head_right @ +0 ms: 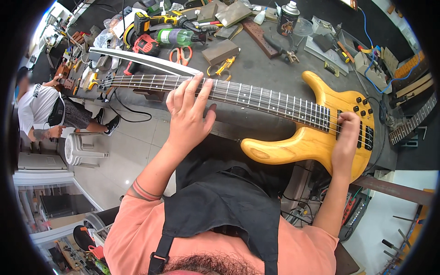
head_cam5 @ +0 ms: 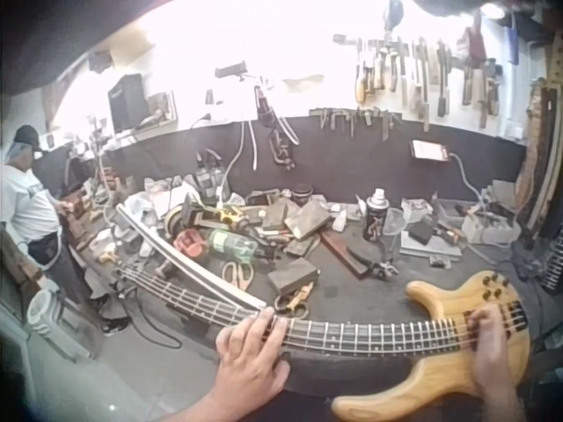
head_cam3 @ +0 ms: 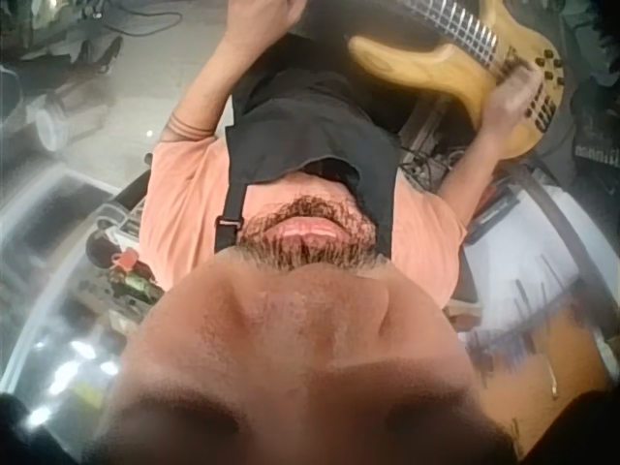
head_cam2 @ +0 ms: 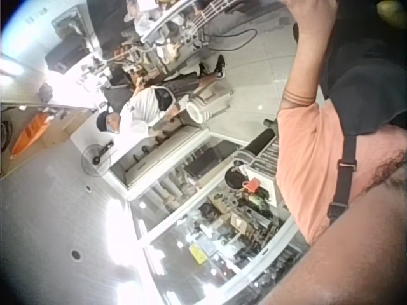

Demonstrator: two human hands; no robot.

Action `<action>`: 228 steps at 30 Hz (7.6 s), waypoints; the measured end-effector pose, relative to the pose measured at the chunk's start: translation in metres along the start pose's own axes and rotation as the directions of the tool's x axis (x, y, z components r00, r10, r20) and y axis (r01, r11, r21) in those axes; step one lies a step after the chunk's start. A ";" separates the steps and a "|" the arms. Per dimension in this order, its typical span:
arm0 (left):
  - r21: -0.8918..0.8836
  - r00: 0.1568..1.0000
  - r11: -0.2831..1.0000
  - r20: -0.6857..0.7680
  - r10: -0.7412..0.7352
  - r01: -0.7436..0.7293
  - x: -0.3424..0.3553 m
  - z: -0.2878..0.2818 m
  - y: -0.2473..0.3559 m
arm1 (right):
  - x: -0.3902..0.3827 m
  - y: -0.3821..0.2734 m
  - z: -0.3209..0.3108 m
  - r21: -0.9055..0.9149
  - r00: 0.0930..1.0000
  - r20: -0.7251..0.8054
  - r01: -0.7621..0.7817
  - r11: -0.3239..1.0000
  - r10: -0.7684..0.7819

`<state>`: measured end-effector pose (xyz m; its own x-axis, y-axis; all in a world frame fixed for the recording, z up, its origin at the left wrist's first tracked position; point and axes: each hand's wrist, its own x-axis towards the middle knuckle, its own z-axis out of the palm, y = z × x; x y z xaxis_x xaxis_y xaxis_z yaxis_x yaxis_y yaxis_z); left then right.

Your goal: The person works on a bass guitar placed on a workbench, using an Allen wrench to adjust the tuning pegs at the headstock. They repeatedly pluck the strings to check the sound and make further adjustments. The person also handles the strings near the nut and bridge area.

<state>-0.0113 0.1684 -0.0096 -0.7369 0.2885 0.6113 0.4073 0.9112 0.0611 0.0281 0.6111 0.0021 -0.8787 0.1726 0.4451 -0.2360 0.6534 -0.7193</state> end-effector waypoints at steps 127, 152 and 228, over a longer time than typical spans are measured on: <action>-0.013 0.982 1.000 -0.188 -0.026 0.025 0.000 0.016 -0.002 | 0.018 -0.053 -0.004 -0.493 0.957 0.197 0.286 0.821 -0.215; -0.026 0.965 0.997 -0.253 0.068 -0.077 0.001 0.019 -0.016 | 0.041 0.007 0.015 -0.107 0.975 -0.216 0.035 0.994 -0.058; -0.053 0.944 0.994 -0.324 0.070 -0.092 -0.001 0.017 -0.016 | 0.013 -0.019 0.002 -0.529 0.914 0.288 0.399 0.749 -0.284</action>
<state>-0.0265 0.1590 -0.0243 -0.4922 0.2405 0.8366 0.5014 0.8640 0.0466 0.0199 0.5992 0.0204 -0.8559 -0.2402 0.4580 -0.3083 0.9480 -0.0792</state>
